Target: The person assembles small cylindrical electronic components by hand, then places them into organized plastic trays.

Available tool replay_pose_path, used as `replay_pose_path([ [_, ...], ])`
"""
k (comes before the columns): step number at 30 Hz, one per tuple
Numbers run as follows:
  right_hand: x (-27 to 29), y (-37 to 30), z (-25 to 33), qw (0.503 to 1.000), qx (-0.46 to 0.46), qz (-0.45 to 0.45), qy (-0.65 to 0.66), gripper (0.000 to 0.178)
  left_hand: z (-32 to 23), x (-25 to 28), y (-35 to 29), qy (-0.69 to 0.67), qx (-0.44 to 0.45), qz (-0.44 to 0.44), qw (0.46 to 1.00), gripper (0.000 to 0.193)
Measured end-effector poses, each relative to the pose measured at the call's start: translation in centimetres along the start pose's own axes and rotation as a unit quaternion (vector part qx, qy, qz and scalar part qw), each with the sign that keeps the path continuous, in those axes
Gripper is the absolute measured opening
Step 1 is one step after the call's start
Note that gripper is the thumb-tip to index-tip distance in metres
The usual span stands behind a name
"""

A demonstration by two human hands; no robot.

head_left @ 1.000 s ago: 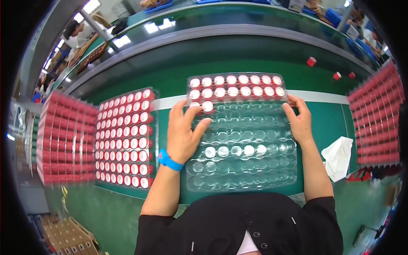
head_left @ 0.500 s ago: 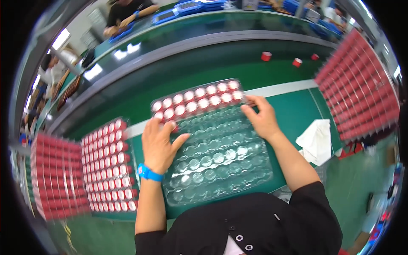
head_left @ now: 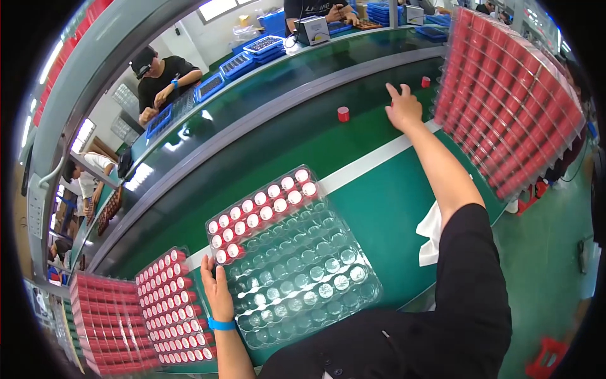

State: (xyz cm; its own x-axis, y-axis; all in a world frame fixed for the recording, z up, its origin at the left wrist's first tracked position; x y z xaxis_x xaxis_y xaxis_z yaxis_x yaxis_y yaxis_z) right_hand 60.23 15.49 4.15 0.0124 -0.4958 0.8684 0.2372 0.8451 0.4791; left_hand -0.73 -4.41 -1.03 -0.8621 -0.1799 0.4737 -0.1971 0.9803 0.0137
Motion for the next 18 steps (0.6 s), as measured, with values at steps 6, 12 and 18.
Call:
replay_pose_path([
  [6,-6.5,3.7,1.3,0.982,-0.014,0.034,0.187,0.027,0.5,0.9,-0.1,-0.021,-0.011,-0.034,0.999,0.056],
  [12,-8.8,3.6,10.6,0.974,0.045,0.089,0.205,0.050,0.7,0.1,0.4,-0.048,-0.024,-0.035,0.998,0.052],
  [18,0.8,-2.1,21.9,0.890,0.190,0.248,0.332,0.045,-1.1,1.7,-0.8,-0.071,-0.031,-0.064,0.995,0.048],
])
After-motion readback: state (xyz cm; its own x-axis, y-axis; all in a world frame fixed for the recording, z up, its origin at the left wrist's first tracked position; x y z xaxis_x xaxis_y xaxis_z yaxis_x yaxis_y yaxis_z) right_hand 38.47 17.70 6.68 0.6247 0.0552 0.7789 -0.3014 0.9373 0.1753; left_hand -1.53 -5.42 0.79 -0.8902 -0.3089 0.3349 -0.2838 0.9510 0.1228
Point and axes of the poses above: each hand's wrist, its own y-axis towards the middle knuckle, its own x-axis out of the back of the hand, z = x × y, the point moved 6 cm from there along y, towards the middle knuckle, and after that the axes turned 9 degrees about x, right-handed, at the moved point
